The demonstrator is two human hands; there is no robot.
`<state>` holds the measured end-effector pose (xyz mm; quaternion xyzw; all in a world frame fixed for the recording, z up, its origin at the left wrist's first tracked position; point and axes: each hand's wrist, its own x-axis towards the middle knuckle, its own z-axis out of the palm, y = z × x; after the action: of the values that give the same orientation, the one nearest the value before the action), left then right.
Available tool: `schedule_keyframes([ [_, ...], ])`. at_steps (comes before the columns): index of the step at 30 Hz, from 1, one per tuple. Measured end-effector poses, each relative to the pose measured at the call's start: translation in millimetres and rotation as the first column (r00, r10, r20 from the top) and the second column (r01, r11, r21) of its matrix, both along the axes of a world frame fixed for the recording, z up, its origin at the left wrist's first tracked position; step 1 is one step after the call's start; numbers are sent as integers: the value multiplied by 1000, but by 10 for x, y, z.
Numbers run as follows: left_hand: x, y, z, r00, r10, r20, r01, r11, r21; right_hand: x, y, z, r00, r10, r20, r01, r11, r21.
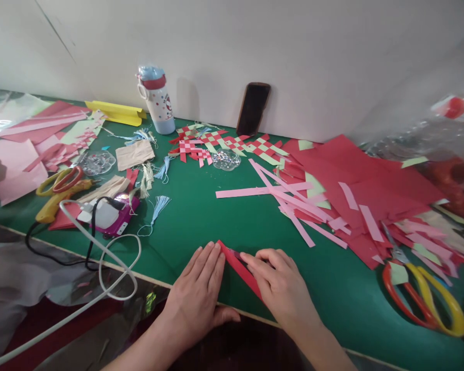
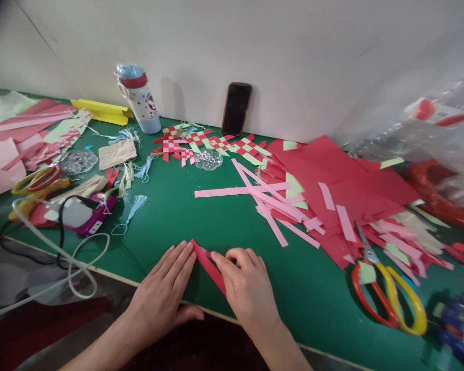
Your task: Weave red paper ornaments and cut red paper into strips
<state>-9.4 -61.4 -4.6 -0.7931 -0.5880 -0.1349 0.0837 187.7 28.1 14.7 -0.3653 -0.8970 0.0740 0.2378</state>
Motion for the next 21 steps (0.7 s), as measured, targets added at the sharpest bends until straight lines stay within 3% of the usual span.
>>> schedule_keyframes([
  [21, -6, 7, 12, 1000, 0, -14, 0, 1000, -7, -2, 10, -5, 1000, -6, -3, 6, 1000, -11],
])
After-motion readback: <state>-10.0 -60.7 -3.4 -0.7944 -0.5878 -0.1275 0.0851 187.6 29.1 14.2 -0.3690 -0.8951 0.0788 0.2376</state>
